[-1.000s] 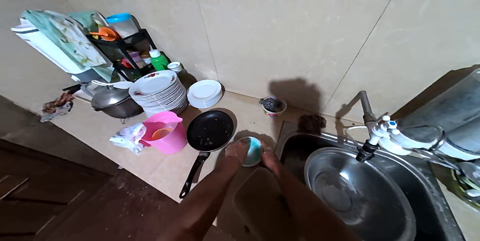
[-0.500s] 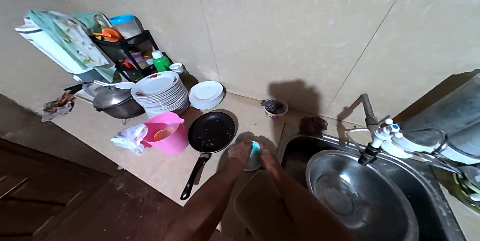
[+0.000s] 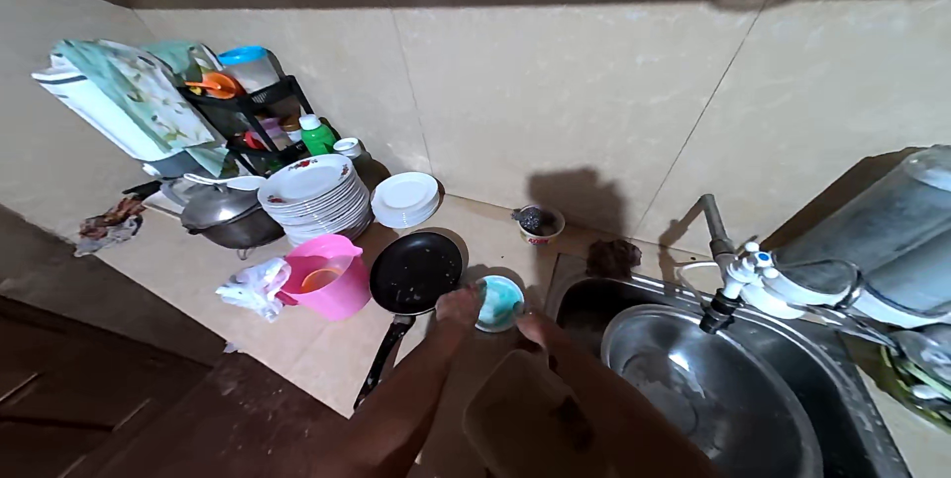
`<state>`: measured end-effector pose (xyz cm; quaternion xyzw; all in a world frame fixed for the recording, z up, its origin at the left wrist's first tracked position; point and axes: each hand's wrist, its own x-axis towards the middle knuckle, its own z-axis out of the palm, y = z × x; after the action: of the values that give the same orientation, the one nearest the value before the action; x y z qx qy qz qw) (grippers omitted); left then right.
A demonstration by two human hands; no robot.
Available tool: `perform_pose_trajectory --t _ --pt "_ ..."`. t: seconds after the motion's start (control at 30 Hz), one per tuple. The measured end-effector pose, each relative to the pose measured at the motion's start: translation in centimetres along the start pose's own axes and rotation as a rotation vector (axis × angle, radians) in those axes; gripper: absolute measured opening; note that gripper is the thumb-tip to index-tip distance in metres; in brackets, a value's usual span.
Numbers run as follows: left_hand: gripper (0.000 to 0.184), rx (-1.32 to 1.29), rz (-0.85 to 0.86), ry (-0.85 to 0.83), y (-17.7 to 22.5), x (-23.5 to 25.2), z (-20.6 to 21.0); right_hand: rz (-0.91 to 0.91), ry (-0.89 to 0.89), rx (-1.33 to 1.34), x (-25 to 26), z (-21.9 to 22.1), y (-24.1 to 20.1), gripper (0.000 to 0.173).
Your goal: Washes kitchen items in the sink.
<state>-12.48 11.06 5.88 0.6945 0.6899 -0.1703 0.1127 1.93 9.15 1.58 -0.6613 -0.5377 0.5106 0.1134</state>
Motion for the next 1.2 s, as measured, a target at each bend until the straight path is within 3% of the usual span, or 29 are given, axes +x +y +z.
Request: perform_pose_trajectory --t 0.13,0.23,0.4,0.6,0.83,1.1,1.2 --pt "0.044 -0.078 -0.076 0.049 1.2 1.8 0.5 0.004 0.097 -0.11 0.9 -1.2 0.4 0.064" --pt "0.043 -0.108 -0.096 0.048 2.0 2.2 0.0 -0.085 0.173 -0.003 2.0 -0.6 0.4 0.043" --pt "0.047 -0.041 0.013 0.002 2.5 1.0 1.2 -0.038 0.164 0.218 2.4 0.3 0.1 0.043" --pt "0.039 0.025 0.207 -0.092 1.2 -2.4 0.4 -0.011 0.149 0.308 2.1 0.5 0.3 0.042" --pt "0.043 -0.066 0.003 0.016 3.0 2.4 -0.2 -0.029 0.148 0.282 2.1 0.3 0.3 0.04" --pt "0.04 -0.012 0.281 -0.043 1.9 -1.5 0.9 -0.053 0.173 0.332 2.2 0.6 0.4 0.042" --pt "0.04 0.007 0.213 -0.063 1.3 -0.8 -0.4 -0.074 0.178 0.293 2.4 0.8 0.7 0.044"
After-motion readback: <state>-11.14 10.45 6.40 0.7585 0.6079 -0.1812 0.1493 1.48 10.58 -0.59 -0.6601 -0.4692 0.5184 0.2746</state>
